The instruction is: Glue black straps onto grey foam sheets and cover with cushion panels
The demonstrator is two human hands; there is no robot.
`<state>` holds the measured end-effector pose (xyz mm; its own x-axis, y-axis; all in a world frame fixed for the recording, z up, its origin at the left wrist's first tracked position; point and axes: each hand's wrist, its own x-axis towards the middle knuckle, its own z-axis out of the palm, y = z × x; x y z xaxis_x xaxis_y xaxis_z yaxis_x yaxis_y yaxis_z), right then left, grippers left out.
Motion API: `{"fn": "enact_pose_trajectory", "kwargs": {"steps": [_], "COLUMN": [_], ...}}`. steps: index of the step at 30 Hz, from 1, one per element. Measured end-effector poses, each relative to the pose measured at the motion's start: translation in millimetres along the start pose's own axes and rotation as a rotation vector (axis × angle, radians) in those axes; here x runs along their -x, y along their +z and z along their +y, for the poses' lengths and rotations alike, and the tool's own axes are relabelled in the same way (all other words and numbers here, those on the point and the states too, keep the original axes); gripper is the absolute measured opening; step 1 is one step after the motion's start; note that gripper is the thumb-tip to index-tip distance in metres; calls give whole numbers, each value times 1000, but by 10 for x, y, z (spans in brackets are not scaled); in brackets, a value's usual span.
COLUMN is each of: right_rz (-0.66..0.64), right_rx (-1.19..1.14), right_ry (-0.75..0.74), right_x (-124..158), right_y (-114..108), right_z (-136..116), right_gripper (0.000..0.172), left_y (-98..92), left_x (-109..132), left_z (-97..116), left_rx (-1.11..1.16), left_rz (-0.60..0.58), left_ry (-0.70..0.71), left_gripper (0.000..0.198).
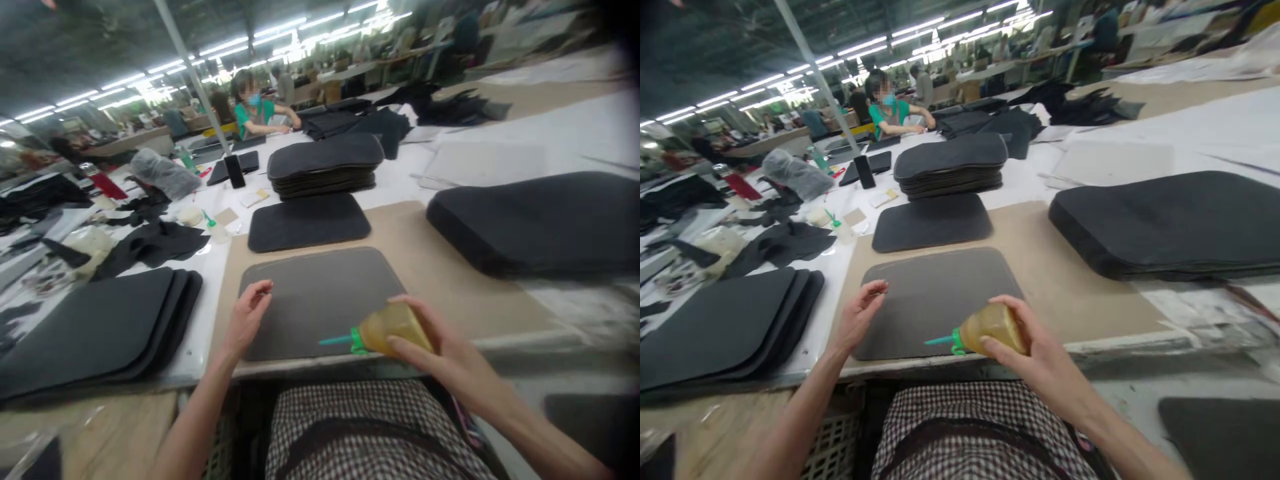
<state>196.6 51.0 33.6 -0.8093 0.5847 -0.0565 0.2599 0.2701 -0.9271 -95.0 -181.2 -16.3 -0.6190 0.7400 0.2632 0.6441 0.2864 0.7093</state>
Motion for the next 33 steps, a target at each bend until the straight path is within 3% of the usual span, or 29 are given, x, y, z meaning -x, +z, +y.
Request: {"fn": "enact_pose_trajectory", "kwargs": {"steps": [3,6,11,15,18,22,28,33], "right_rz": [-165,-260,-371,-454,-502,-546,-574,-506], "right_rx": [55,77,118,179,202,255,346,395], "right_ry": [-180,-381,-606,-655,-682,-687,-651,-534], "right_x": [-223,-419,-665,-734,-742,-738,-707,-622], "right_y": [483,930,1464,1621,1569,1326,763,200], "right_z": [-266,-447,-570,-632,-680,-711,-635,-485], "right_gripper": [54,53,57,55,50,47,48,45], "left_y": [-362,-557,-569,-542,-546,-551,-529,-510], "left_x": [22,58,71,68,75,88,96,99], "left_z": [-138,-211,-264,-288,-279,-265,-297,-301], "left_rx": [-93,-171,-286,-354,-379,-391,-392,-397], "left_rz": [-140,-332,-475,-492,-492,-489,-474,-477], "left_ry": [35,105,194,223,230,231,226,228], "left_gripper": [26,23,21,22,23,27,28,29]}}
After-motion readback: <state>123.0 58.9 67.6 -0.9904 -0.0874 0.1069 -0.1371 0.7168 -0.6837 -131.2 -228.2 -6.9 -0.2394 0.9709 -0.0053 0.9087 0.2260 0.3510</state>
